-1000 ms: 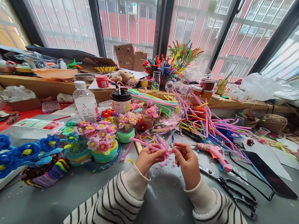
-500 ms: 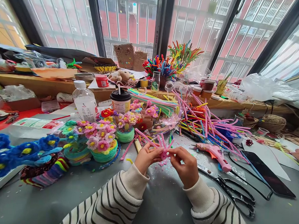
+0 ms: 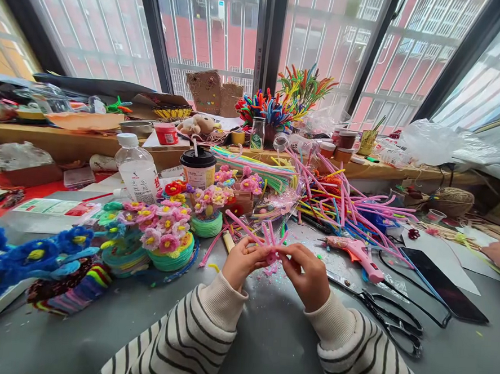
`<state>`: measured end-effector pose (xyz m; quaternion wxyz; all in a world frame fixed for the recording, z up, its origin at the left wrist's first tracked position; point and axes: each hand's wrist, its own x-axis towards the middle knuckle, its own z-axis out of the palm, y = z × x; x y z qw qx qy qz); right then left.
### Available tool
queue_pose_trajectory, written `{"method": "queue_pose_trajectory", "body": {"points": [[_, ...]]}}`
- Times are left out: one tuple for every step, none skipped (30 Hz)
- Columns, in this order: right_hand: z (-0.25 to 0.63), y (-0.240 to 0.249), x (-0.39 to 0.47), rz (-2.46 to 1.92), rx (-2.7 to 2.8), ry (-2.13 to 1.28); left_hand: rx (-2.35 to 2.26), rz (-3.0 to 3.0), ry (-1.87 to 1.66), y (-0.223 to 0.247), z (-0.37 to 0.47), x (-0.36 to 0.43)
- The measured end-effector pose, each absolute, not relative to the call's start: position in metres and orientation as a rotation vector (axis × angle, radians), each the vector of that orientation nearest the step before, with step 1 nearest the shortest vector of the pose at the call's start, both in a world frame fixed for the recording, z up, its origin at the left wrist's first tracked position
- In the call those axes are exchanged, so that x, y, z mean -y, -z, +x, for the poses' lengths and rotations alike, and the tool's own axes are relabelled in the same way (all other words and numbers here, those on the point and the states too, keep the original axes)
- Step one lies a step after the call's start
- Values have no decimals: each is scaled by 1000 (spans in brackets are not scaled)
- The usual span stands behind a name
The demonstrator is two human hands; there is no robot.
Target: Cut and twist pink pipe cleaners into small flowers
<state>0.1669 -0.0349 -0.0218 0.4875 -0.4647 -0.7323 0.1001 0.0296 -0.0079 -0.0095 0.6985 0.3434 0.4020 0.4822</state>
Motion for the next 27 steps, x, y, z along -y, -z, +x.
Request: {"method": "queue_pose_trajectory", "body": {"points": [[166, 21, 35, -1157, 1721, -322, -894, 765, -1079, 10, 30, 8], [166, 21, 35, -1181, 1661, -400, -893, 763, -1082, 10, 29, 7], [165, 20, 35, -1199, 1607, -469, -893, 758, -1084, 10, 29, 7], [165, 20, 34, -1208, 1567, -527, -894, 752, -1084, 11, 29, 6], [165, 20, 34, -1210, 1546, -575, -895, 747, -1084, 11, 30, 6], [165, 21, 33, -1210, 1535, -606, -895, 742, -1083, 11, 30, 6], [165, 21, 33, -1209, 1533, -624, -895, 739, -1081, 11, 30, 6], [166, 21, 32, -1209, 1540, -626, -896, 736, -1080, 10, 30, 6], [166, 20, 32, -1210, 1554, -613, -899, 736, -1078, 9, 30, 7], [166, 20, 32, -1211, 1574, -584, -902, 737, -1077, 9, 30, 7], [166, 20, 32, -1212, 1597, -546, -907, 739, -1074, 8, 30, 8], [166, 19, 33, -1210, 1619, -510, -913, 739, -1072, 7, 30, 9], [166, 19, 33, -1206, 1638, -481, -920, 739, -1072, 7, 30, 9], [166, 18, 34, -1198, 1652, -458, -927, 738, -1078, 6, 31, 10], [166, 18, 34, -1193, 1666, -441, -933, 737, -1085, 6, 31, 10], [167, 18, 35, -1188, 1684, -425, -936, 736, -1094, 6, 31, 10], [167, 18, 35, -1184, 1707, -409, -937, 734, -1099, 7, 31, 11], [167, 18, 35, -1179, 1734, -386, -937, 731, -1101, 7, 31, 11], [168, 18, 35, -1173, 1764, -359, -936, 726, -1098, 7, 31, 11], [168, 19, 35, -1168, 1795, -328, -935, 721, -1091, 7, 31, 11], [168, 19, 35, -1163, 1825, -295, -936, 716, -1083, 7, 31, 11], [169, 19, 34, -1158, 1852, -264, -938, 712, -1077, 7, 31, 11], [169, 20, 34, -1156, 1872, -237, -938, 710, -1073, 7, 31, 10], [169, 20, 34, -1155, 1885, -216, -936, 711, -1070, 7, 32, 10], [169, 20, 34, -1158, 1893, -201, -929, 713, -1068, 7, 32, 10], [168, 20, 34, -1163, 1892, -192, -922, 714, -1070, 7, 32, 10], [168, 20, 34, -1166, 1885, -188, -916, 714, -1075, 7, 32, 10]]}}
